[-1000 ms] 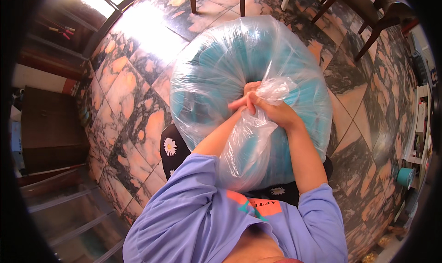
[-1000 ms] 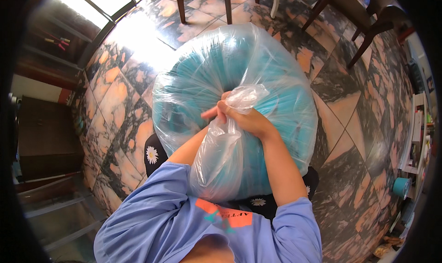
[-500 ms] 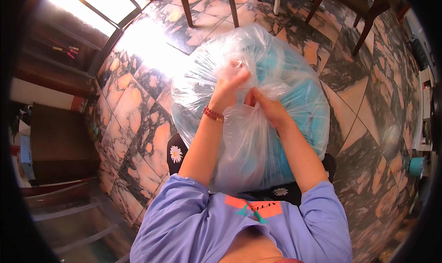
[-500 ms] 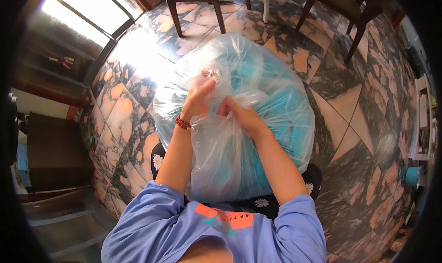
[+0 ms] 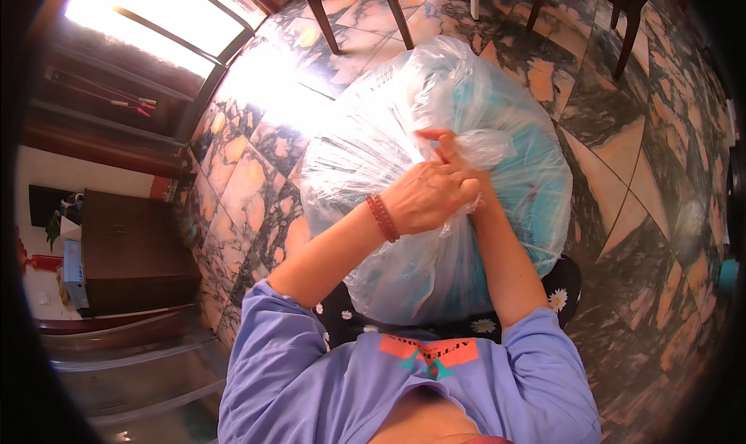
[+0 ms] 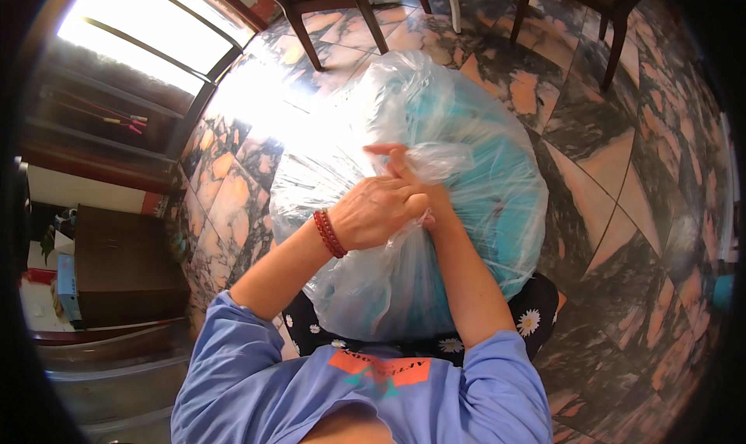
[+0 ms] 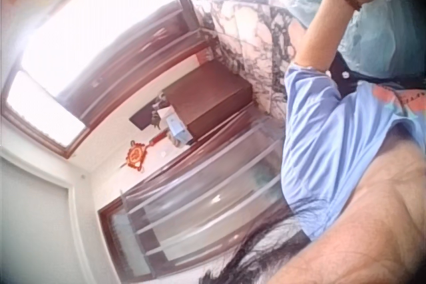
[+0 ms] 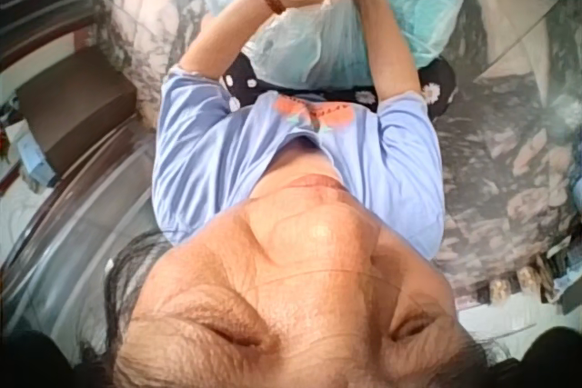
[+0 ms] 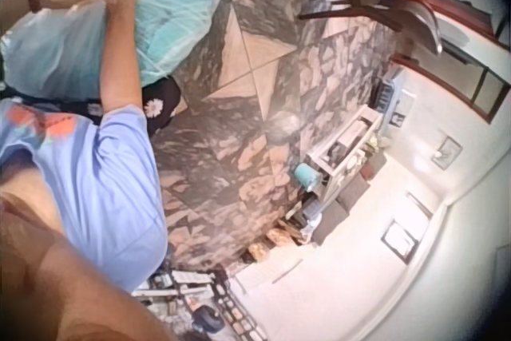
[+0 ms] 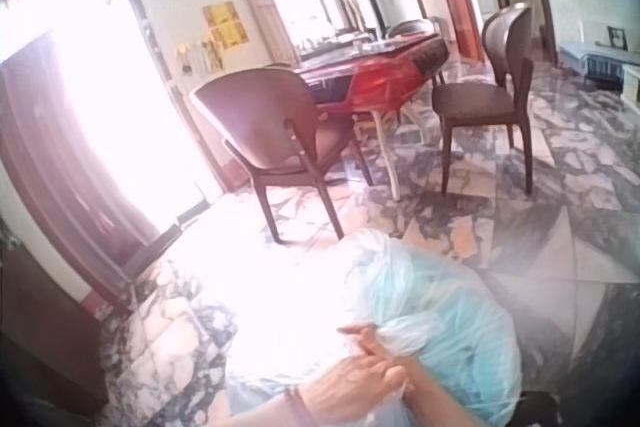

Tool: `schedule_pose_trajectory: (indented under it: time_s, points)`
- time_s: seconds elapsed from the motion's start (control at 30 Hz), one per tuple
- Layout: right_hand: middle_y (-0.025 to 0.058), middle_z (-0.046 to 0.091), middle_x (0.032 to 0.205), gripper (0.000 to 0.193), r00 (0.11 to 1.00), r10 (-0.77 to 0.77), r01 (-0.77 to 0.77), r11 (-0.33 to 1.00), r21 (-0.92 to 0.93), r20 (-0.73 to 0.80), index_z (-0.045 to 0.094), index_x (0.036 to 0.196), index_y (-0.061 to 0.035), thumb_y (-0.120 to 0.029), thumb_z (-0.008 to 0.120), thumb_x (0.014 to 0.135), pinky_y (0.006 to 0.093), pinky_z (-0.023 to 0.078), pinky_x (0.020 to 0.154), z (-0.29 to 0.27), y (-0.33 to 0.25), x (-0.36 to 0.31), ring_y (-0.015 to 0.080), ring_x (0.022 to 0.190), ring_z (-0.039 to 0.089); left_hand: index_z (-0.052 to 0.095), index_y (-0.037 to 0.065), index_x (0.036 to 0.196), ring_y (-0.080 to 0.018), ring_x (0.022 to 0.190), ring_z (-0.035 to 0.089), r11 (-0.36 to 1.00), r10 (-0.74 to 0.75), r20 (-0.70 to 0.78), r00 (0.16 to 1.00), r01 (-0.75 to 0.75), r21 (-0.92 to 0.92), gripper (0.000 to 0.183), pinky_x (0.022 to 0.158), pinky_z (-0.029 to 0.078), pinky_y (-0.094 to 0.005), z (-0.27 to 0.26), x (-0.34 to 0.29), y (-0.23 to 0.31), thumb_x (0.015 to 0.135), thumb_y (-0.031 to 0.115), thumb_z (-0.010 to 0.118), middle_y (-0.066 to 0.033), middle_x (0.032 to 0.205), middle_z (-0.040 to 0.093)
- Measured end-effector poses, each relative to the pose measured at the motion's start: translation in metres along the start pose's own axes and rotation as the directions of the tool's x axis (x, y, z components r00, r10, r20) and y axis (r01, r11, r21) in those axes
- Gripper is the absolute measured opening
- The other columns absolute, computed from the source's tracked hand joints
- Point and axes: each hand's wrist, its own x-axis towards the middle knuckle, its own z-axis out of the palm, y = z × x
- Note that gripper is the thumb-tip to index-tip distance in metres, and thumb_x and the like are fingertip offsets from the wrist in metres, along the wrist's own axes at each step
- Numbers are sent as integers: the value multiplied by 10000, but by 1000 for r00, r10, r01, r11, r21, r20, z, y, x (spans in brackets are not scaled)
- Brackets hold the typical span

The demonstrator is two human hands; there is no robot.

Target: The person gathers the top of a large plastic bag filled with blue items, twists the opening, and ties it into a knot by hand.

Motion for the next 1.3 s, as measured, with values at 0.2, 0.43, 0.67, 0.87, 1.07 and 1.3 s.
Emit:
schedule_pose_trajectory:
  time_s: [0.2, 0.43, 0.67, 0.87, 1.07, 1.3]
  points:
    - [13, 556, 803, 468, 977, -206, 199, 806, -557, 51, 518, 1256, -42, -365, 552, 919, 259, 438, 662, 4, 36, 9, 129, 721, 534, 540, 104, 818, -195, 898, 558, 902, 339, -38, 940, -313, 297, 145, 816, 452, -354, -12, 35, -5, 729, 199, 603, -35, 924, 555]
    - [14, 547, 902, 602, 881, -423, 403, 436, -805, 212, 467, 1333, -36, -345, 643, 848, 265, 444, 776, -17, 39, -9, 118, 845, 533, 560, 107, 874, -180, 846, 615, 873, 76, 227, 971, -175, 456, 279, 697, 485, -351, -37, 55, -23, 932, 378, 527, -19, 840, 559]
    - [29, 511, 1251, 648, 984, 67, -96, 980, 174, 167, 434, 1310, -37, -139, 719, 736, 312, 379, 979, -22, -8, -21, 142, 1150, 478, 671, 77, 681, -277, 672, 645, 856, -320, 204, 925, 190, 481, 409, 593, 486, -396, -59, 73, -13, 868, 427, 570, -98, 653, 637]
    - [49, 595, 837, 334, 982, 109, -66, 963, -261, 155, 538, 1091, -37, -195, 686, 835, 269, 474, 625, 4, -16, -8, 148, 739, 604, 700, 71, 689, -295, 697, 648, 789, -533, 231, 814, 379, 483, 486, 659, 501, -409, -48, 85, -24, 820, 525, 584, -125, 694, 665]
    - [39, 570, 724, 240, 997, 63, -69, 986, -154, -46, 531, 1037, -43, -259, 579, 944, 258, 445, 502, 7, 2, -7, 120, 574, 578, 690, 44, 759, -248, 692, 634, 804, -595, 317, 739, 551, 225, 523, 683, 504, -374, -55, 85, -21, 803, 560, 619, -105, 689, 654]
    - [43, 567, 652, 381, 997, 64, -68, 987, -144, -31, 554, 1051, 4, -364, 551, 950, 261, 438, 462, 14, -4, -10, 145, 530, 582, 647, 35, 965, -101, 801, 628, 517, -493, 392, 777, 624, -586, 220, 742, 513, -238, -76, 32, -65, 840, 201, 719, -19, 877, 651]
